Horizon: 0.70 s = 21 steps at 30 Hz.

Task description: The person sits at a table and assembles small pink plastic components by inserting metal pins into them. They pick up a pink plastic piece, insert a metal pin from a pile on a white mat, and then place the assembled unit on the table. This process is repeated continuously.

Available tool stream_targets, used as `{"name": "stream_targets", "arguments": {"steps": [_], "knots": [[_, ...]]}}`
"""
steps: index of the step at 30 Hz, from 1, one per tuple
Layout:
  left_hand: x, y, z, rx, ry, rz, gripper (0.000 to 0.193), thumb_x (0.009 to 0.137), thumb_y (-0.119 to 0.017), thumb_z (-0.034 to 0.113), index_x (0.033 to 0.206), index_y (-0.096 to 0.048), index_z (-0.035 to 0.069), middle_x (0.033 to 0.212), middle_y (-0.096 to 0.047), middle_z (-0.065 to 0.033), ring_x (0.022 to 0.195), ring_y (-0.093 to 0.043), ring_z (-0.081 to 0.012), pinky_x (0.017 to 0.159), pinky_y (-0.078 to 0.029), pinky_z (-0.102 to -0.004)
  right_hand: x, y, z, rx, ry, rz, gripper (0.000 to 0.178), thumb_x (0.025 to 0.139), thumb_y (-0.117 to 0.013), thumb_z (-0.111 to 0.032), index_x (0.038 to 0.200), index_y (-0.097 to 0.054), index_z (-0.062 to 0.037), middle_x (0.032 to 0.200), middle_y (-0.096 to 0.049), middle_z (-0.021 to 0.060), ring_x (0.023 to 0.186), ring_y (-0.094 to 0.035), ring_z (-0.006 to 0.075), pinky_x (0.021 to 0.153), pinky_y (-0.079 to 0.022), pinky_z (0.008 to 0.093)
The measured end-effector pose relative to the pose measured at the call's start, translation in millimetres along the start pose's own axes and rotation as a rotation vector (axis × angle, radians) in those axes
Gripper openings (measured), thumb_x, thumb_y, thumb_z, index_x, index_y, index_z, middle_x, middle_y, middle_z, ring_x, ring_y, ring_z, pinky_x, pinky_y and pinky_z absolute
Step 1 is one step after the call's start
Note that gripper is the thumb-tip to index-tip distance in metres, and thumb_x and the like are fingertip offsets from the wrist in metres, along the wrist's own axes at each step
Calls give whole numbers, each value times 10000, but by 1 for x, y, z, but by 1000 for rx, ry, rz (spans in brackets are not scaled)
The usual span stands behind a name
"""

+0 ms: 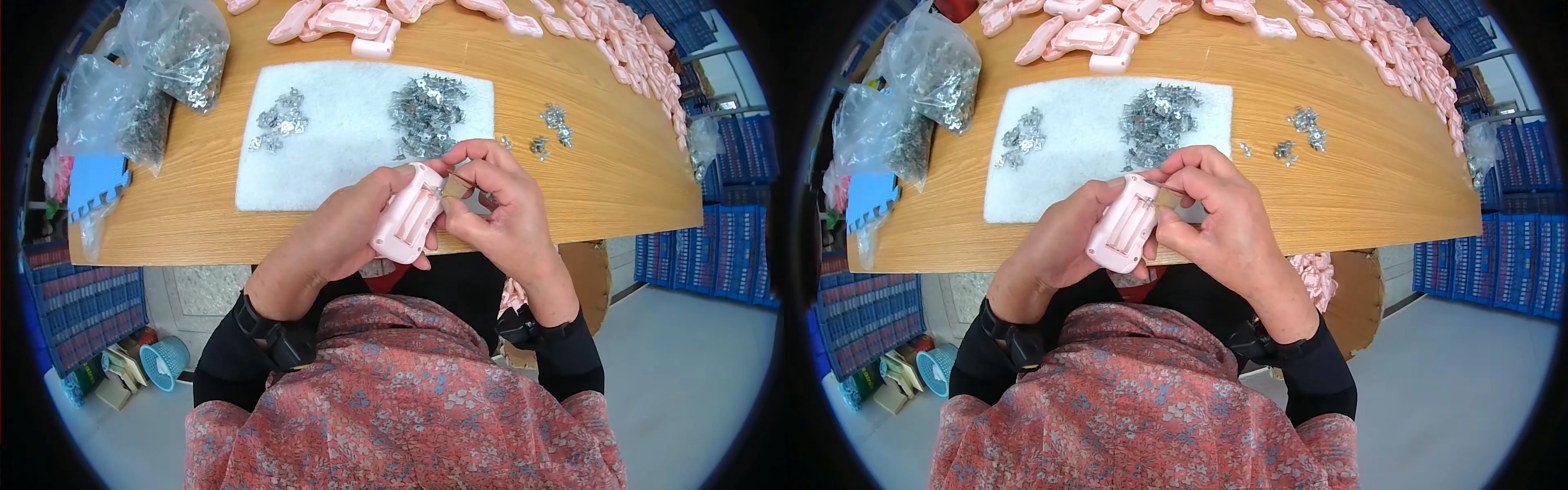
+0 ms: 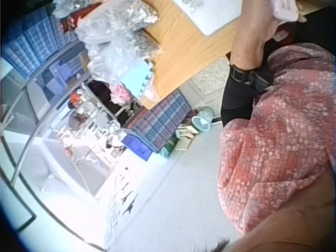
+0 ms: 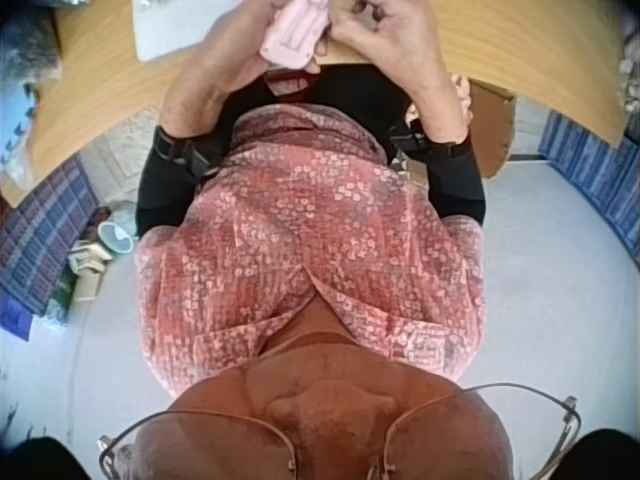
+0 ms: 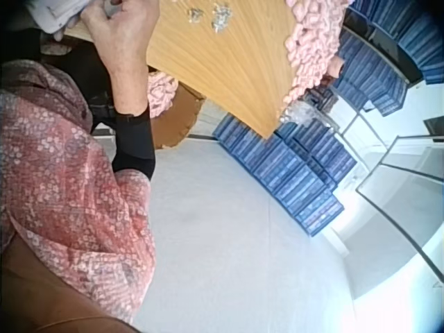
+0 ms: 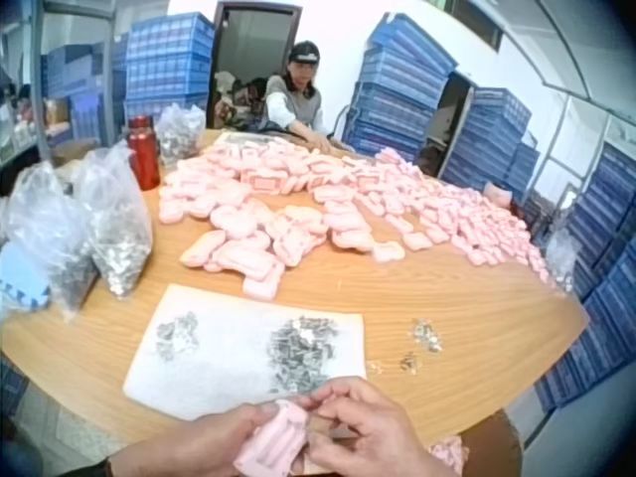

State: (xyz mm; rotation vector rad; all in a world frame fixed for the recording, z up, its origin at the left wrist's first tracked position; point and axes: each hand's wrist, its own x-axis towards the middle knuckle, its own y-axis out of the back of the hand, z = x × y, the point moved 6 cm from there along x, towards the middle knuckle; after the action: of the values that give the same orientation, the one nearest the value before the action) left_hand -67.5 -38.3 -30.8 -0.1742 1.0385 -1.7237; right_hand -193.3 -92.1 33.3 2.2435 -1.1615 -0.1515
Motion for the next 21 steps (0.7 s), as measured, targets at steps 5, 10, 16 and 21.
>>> {"name": "stream_targets", "arguments": {"steps": [5, 10, 16, 21], "knots": [[2, 2, -5, 35, 10, 33, 470, 1045, -291, 317, 1398, -418, 34, 961, -640, -117, 788, -668, -224, 649, -606, -389, 4, -1, 0, -114, 47, -10, 192, 749, -717, -92, 902, -657, 8, 998, -617, 107, 765, -623, 223, 682, -519, 331], [4, 4, -6, 154, -2, 66, 468, 1053, -279, 316, 1396, -420, 30, 941, -638, -114, 778, -669, -214, 643, -606, -378, 6, -2, -7, -322, -4, -89, 169, 776, -718, -129, 882, -652, -16, 832, -610, 109, 694, -628, 239, 623, -498, 360], [3, 4, -3, 87, -57, 42, 489, 1062, -289, 331, 1437, -379, 31, 960, -653, -144, 771, -672, -224, 659, -599, -373, 3, 3, -1, -43, -314, -192, 190, 864, -716, -150, 915, -621, 6, 733, -617, 81, 641, -620, 156, 589, -486, 299], [4, 3, 0, 25, -45, 5, 495, 1066, -282, 327, 1462, -350, 37, 1022, -666, -176, 779, -678, -254, 689, -590, -373, 0, -3, 8, 183, -332, -102, 194, 937, -674, -154, 995, -600, 15, 765, -626, 13, 692, -573, 53, 627, -492, 223]]}}
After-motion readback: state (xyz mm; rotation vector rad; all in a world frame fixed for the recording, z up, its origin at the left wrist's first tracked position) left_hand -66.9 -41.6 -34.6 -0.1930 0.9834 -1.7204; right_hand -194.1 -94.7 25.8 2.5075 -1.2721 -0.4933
